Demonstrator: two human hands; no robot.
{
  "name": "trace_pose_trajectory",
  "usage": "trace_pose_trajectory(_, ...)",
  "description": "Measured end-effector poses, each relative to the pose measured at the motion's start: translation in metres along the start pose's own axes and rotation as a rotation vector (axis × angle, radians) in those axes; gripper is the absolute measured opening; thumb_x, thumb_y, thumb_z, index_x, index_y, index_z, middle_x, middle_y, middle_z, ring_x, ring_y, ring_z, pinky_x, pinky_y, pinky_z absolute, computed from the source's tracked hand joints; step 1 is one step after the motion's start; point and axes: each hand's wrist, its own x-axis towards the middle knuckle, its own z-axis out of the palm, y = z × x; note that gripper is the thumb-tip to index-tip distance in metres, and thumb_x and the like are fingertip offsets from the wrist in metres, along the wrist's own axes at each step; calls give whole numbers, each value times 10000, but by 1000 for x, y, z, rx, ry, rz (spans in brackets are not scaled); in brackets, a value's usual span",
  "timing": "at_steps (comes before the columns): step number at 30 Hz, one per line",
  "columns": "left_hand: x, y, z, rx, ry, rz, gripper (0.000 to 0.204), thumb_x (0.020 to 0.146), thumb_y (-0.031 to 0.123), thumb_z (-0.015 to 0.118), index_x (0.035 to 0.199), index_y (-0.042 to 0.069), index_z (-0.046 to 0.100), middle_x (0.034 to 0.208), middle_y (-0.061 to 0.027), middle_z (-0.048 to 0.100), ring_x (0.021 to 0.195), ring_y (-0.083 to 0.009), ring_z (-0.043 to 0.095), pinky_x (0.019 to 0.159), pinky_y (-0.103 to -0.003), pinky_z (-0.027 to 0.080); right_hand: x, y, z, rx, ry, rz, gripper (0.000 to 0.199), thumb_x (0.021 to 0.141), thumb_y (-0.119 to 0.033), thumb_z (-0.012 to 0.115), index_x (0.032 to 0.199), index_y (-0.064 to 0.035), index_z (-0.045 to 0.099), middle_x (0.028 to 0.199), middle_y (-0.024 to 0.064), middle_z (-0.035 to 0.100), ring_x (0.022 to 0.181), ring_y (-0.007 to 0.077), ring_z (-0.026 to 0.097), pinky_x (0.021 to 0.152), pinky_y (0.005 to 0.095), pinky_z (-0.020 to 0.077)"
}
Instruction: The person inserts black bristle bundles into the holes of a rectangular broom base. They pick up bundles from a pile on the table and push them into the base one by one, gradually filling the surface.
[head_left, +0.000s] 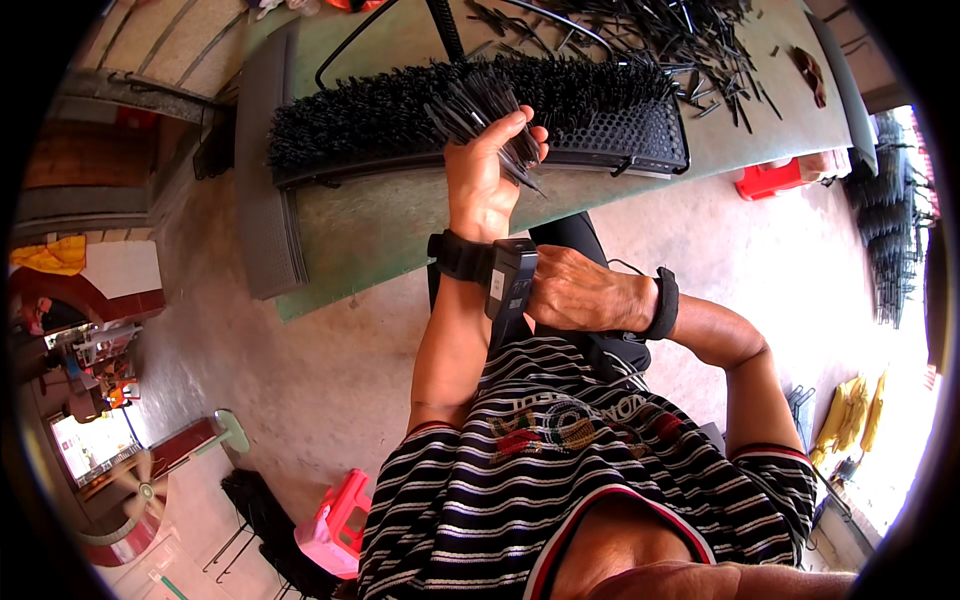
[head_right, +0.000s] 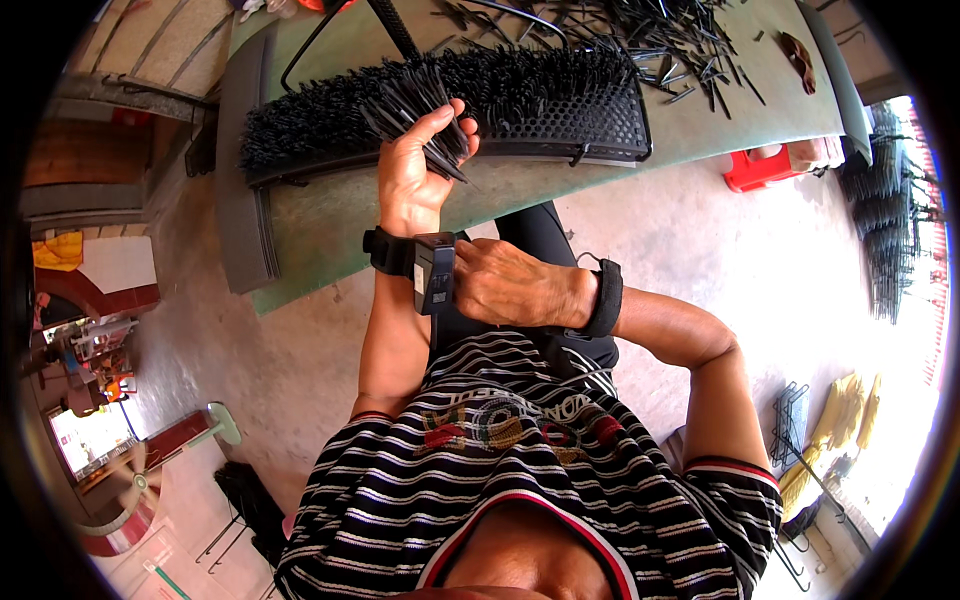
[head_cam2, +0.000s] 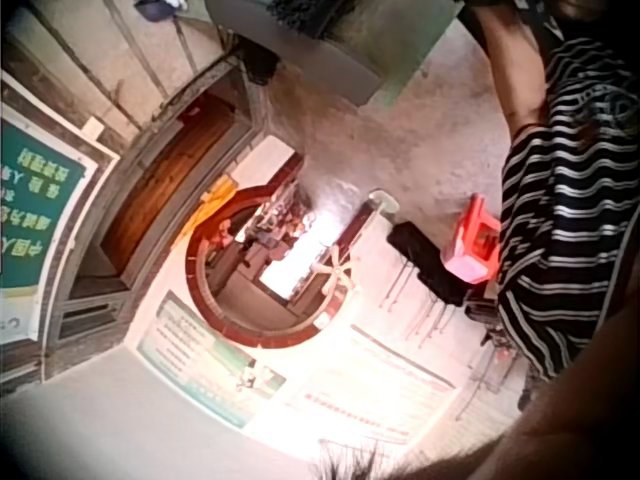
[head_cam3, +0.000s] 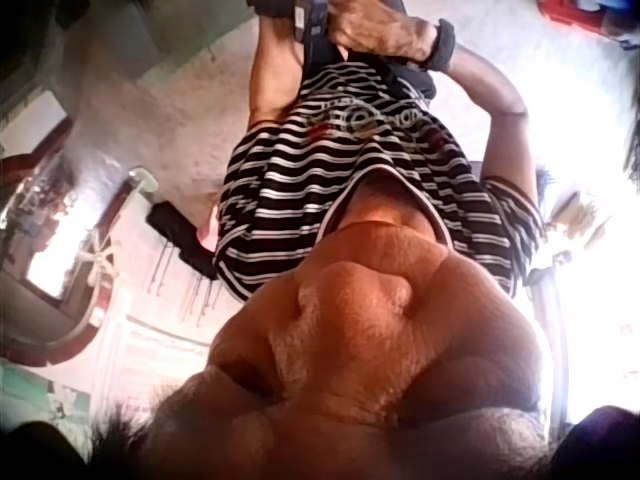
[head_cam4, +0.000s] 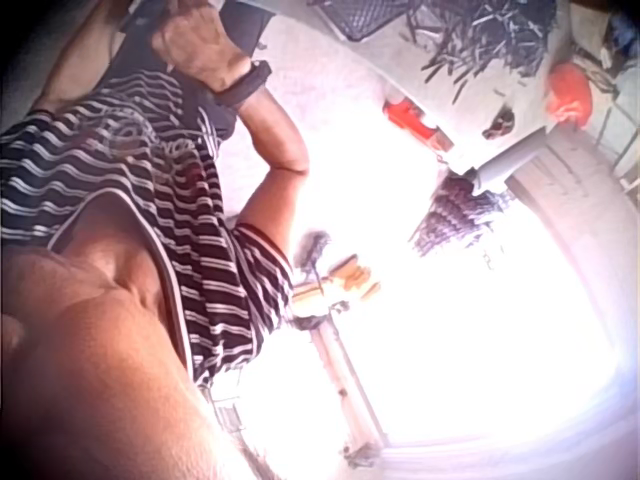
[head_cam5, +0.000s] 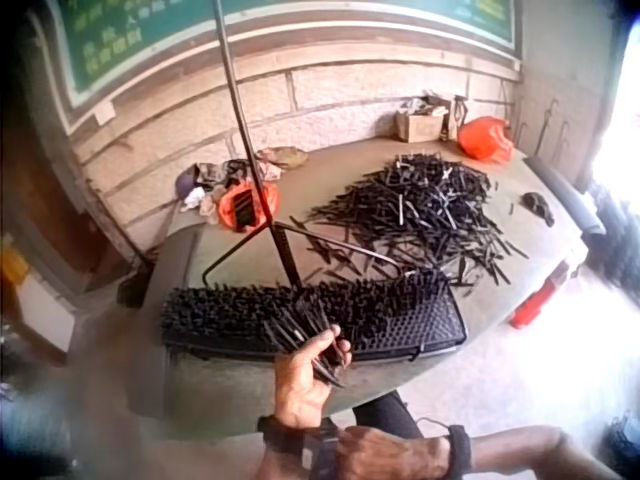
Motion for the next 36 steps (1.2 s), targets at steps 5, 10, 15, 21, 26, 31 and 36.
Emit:
trace_pose_trajectory(5,-3,-4,5,122,36,190,173,752,-19,657,914,-23,595,834,-131,642,630,-233,637,492,-332,515,3,-3,7,12,103,-31,92,644,-97,579,662,-7,591,813,92,534,826,235,530,603,313,474)
trace_pose_trajectory(10,2,-10,-5,-95,-15,-89,175,796,43,647,968,27,614,898,-88,656,748,-216,634,647,-363,534,-6,-5,-2,72,-55,58,111,647,-99,583,695,1,584,795,108,529,788,258,547,603,337,480)
trace_pose_trajectory(15,-12,-10,-15,-52,-99,-207,327,811,59,633,1127,81,555,1003,-77,631,788,-204,617,665,-364,528,-44,13,-31,322,61,235,186,662,-92,575,811,15,549,757,138,512,724,308,554,599,376,482)
trace_pose_trajectory(21,-51,-22,-11,31,-19,-297,297,755,-18,623,1045,-20,558,930,-132,629,678,-253,633,572,-377,542,-101,65,-73,439,884,954,111,879,2,508,962,33,577,808,79,640,675,110,628,589,229,509)
trace_pose_trajectory(26,-48,-64,8,110,-4,-398,241,724,-6,670,952,-37,595,825,-138,644,632,-249,640,544,-369,547,-103,120,-70,377,1165,899,201,879,-16,522,1079,-2,501,766,100,654,673,130,661,573,229,514)
trace_pose_trajectory(31,-39,-74,24,147,-3,-382,222,743,30,654,956,-3,602,856,-102,634,680,-236,636,566,-373,545,-100,146,-70,198,1077,902,160,880,-12,514,1037,-10,486,751,122,650,678,177,680,561,250,514)
trace_pose_trajectory(36,-29,-77,24,141,8,-402,208,737,37,658,936,7,605,844,-91,633,668,-221,632,562,-362,538,-103,158,-70,102,994,859,124,877,-4,513,994,-8,473,704,121,616,671,192,675,538,269,502)
